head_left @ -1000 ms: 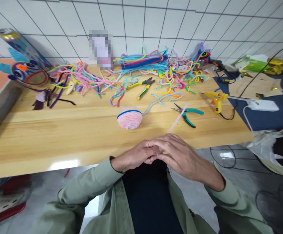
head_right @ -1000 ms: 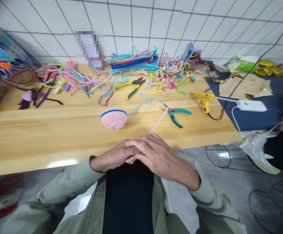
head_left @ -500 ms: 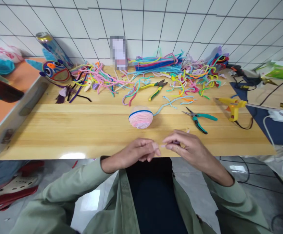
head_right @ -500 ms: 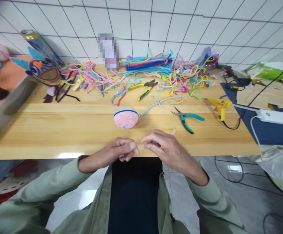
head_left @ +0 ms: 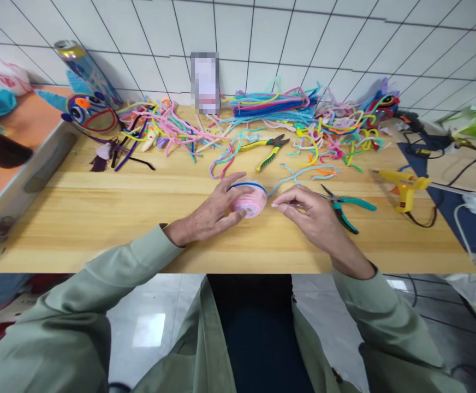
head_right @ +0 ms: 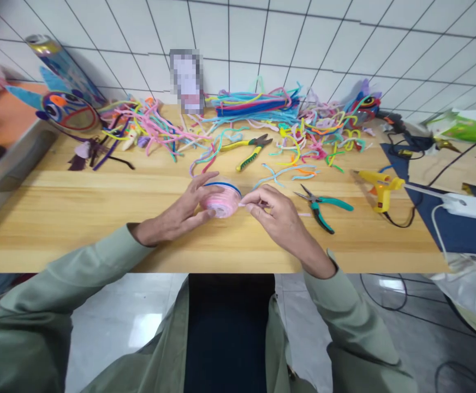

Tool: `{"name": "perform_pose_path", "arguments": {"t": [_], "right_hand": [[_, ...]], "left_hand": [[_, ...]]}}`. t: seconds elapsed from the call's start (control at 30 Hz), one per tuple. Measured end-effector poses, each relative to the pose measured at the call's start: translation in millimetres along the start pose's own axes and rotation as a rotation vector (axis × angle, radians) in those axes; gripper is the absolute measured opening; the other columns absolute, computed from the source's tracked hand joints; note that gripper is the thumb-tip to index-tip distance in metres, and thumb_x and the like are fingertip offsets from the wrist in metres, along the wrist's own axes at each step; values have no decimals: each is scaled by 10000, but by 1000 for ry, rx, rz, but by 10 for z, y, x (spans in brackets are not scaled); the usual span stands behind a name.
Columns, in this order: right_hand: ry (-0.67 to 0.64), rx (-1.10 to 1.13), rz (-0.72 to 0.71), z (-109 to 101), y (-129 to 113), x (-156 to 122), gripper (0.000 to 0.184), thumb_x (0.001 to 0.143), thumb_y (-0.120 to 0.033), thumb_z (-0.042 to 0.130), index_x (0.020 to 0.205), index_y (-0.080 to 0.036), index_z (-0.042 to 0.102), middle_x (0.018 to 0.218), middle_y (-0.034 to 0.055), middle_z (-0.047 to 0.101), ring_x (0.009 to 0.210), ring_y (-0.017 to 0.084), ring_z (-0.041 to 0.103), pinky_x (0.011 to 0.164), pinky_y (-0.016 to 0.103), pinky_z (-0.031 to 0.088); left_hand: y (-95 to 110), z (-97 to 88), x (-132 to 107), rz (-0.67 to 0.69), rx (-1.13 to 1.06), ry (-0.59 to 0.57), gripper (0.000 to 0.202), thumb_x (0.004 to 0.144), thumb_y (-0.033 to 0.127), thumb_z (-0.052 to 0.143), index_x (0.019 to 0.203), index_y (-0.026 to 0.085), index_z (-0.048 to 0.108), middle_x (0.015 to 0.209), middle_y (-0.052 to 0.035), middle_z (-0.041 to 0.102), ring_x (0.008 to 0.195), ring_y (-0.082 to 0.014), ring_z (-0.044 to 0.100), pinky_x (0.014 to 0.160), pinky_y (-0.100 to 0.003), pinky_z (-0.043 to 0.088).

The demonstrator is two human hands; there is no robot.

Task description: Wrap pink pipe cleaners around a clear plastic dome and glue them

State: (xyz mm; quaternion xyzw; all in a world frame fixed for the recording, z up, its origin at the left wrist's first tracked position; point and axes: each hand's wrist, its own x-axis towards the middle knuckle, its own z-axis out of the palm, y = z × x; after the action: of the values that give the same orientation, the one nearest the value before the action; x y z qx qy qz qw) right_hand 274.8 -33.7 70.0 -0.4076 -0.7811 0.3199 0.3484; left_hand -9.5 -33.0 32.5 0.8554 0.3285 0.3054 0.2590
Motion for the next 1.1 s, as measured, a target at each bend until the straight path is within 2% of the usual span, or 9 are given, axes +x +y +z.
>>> {"name": "perform_pose_path", "arguments": {"t": [0.17,0.4,0.6,0.87,0.97,1.1], "right_hand": [[69,123,87,160,154,249,93,962,-304,697,959,-241,765,955,31,766,893,203,706,850,369,566],[77,212,67,279,263,483,86,956,-330,745,960,-249,772,957,32,752,895,202,718,812,355,591],[108,131,-1,310,268,502,30,958,-253,749,983,-253,765,964,25,761,906,198,727,825,358,596],[136,-66,-140,309,176,455,112,960,-158,725,987,-261,758,1003,36,790,975,217,757,848,373,616],[170,-135,-240,332,156,427,167,955,-113,701,1005,-261,761,1026,48,792,1015,225,769,892,390,627],[199,-208,-318,375,130,390,202,968,-93,672,1039,-259,764,1024,55,786,1003,216,770,878,381,630]], "left_hand": [[-116,34,78,23,-59,41,503,1154,496,363,1587,264,472,1648,-166,447,1639,-326,323,1350,-608,291],[-188,42,134,-62,-175,134,454,1135,469,457,1544,276,499,1582,-150,523,1599,-331,374,1339,-623,306],[-187,46,134,-110,-258,187,433,1104,454,564,1500,286,517,1561,-143,537,1581,-320,419,1320,-592,365],[-217,109,133,-113,-254,265,428,1064,397,643,1460,268,539,1533,-155,545,1539,-321,474,1279,-565,423],[-229,115,125,-117,-262,285,424,1066,430,634,1443,256,551,1527,-158,550,1524,-317,492,1283,-553,419],[-230,122,120,-149,-307,313,440,1060,480,626,1427,251,542,1497,-155,563,1467,-310,540,1252,-536,459]]}}
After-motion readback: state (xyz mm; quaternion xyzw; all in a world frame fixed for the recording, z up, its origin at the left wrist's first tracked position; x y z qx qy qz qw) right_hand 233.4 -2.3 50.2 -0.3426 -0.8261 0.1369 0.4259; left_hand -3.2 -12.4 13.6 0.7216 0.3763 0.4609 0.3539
